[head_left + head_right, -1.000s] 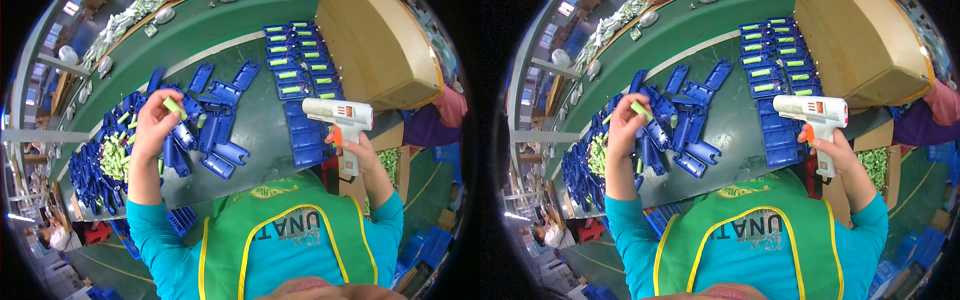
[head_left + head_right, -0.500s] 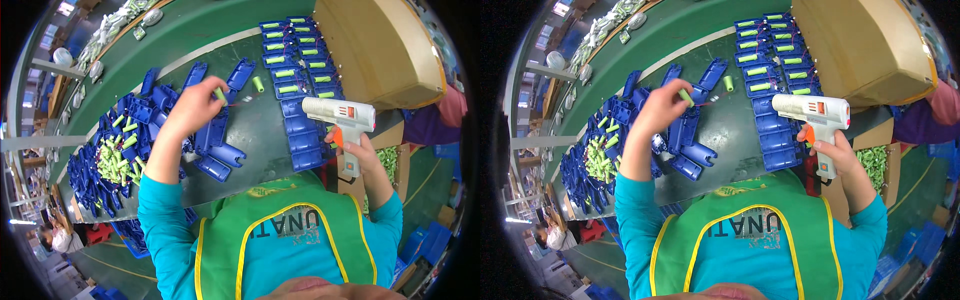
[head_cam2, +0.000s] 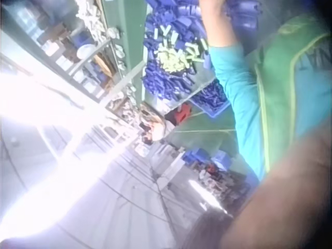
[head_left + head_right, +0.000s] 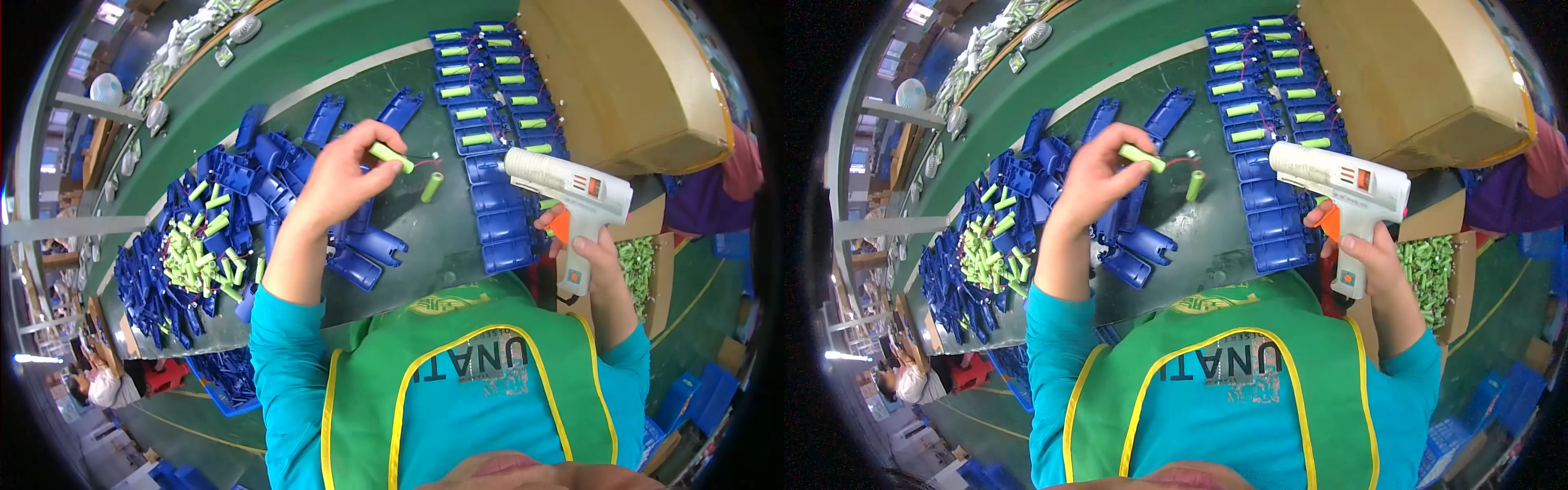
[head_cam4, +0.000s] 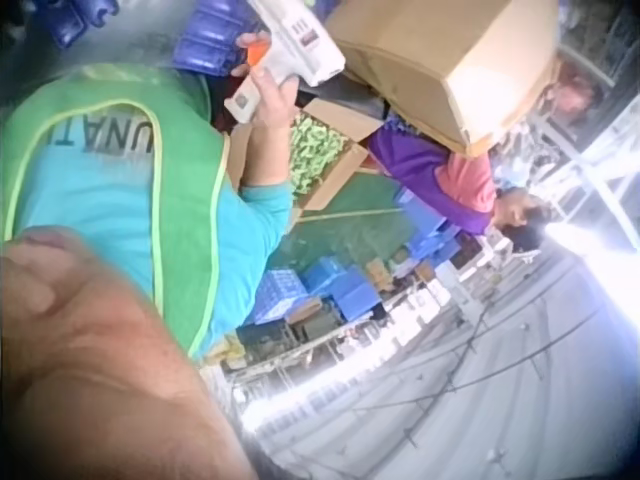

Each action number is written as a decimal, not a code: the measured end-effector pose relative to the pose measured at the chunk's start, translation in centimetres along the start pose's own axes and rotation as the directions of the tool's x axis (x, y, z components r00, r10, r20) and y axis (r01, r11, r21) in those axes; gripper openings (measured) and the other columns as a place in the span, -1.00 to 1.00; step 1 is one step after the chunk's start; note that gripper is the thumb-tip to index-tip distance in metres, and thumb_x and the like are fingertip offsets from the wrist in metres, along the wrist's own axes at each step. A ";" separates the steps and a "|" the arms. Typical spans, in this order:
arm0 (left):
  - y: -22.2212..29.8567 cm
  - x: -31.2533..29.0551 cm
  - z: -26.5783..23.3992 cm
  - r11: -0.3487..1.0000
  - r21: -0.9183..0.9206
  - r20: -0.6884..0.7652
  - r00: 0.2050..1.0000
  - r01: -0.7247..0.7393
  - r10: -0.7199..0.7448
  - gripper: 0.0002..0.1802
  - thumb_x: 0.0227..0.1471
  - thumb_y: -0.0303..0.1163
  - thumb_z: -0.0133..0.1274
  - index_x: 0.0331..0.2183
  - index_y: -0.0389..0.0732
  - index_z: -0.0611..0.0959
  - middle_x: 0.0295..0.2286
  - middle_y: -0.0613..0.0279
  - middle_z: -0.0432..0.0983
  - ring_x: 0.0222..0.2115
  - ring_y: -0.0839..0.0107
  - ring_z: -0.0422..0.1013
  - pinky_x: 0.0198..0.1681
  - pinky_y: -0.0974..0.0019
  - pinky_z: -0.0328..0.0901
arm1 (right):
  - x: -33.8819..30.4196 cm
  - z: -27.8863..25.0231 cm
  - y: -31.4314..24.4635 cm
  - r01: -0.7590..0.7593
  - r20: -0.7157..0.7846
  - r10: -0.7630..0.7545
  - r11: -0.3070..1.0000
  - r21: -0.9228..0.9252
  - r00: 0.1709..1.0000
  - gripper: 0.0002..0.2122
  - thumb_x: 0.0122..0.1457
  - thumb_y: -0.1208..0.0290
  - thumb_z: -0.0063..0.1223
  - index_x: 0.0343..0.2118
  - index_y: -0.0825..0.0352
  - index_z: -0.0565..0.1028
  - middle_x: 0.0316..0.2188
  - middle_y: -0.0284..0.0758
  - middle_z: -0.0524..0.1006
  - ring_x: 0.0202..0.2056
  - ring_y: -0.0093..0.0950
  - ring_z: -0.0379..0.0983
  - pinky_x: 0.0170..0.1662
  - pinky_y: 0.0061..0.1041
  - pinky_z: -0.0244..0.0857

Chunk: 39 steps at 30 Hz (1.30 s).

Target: The person fits batteries into plastic casing pieces, loads a glue stick into a glue gun, and presses plastic casings together by hand.

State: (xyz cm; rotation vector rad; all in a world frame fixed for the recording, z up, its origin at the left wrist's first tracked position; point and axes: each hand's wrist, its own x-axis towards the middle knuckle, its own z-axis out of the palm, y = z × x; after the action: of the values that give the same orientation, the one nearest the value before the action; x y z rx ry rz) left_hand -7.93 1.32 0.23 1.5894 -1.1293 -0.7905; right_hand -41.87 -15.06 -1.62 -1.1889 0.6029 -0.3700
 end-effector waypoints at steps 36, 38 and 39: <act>-0.6 -7.5 7.5 0.971 -0.179 0.138 0.981 0.159 -0.135 -0.87 -0.01 -0.48 0.24 -0.35 -0.25 0.62 -0.46 0.37 0.53 -0.42 0.63 0.39 -0.32 0.48 0.31 | 3.8 11.9 3.8 0.044 0.055 -0.055 0.982 0.185 0.997 -0.39 0.04 0.64 0.11 0.20 0.37 0.20 -0.38 -0.32 0.47 -0.45 -0.54 0.46 -0.37 -0.55 0.36; -0.4 -7.5 7.9 0.979 -0.149 0.098 0.987 0.141 -0.127 -0.89 0.02 -0.46 0.22 -0.39 -0.24 0.61 -0.47 0.37 0.53 -0.45 0.62 0.40 -0.36 0.47 0.32 | 3.9 12.1 3.8 0.036 0.031 -0.042 0.983 0.178 0.999 -0.42 0.06 0.63 0.13 0.18 0.37 0.21 -0.40 -0.33 0.47 -0.47 -0.54 0.46 -0.38 -0.55 0.36; -0.5 -7.4 8.1 0.979 -0.149 0.097 0.987 0.141 -0.128 -0.89 0.02 -0.46 0.22 -0.39 -0.24 0.61 -0.47 0.37 0.53 -0.45 0.62 0.40 -0.36 0.47 0.32 | 3.9 12.1 3.8 0.035 0.032 -0.041 0.983 0.178 0.999 -0.42 0.06 0.63 0.13 0.18 0.37 0.21 -0.40 -0.33 0.47 -0.47 -0.54 0.46 -0.38 -0.55 0.36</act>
State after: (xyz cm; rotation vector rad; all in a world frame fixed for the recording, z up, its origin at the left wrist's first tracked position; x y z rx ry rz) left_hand -17.59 5.49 -2.89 1.5244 -1.0028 -1.0213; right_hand -31.48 -6.97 -3.14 -1.0351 0.5065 -0.4254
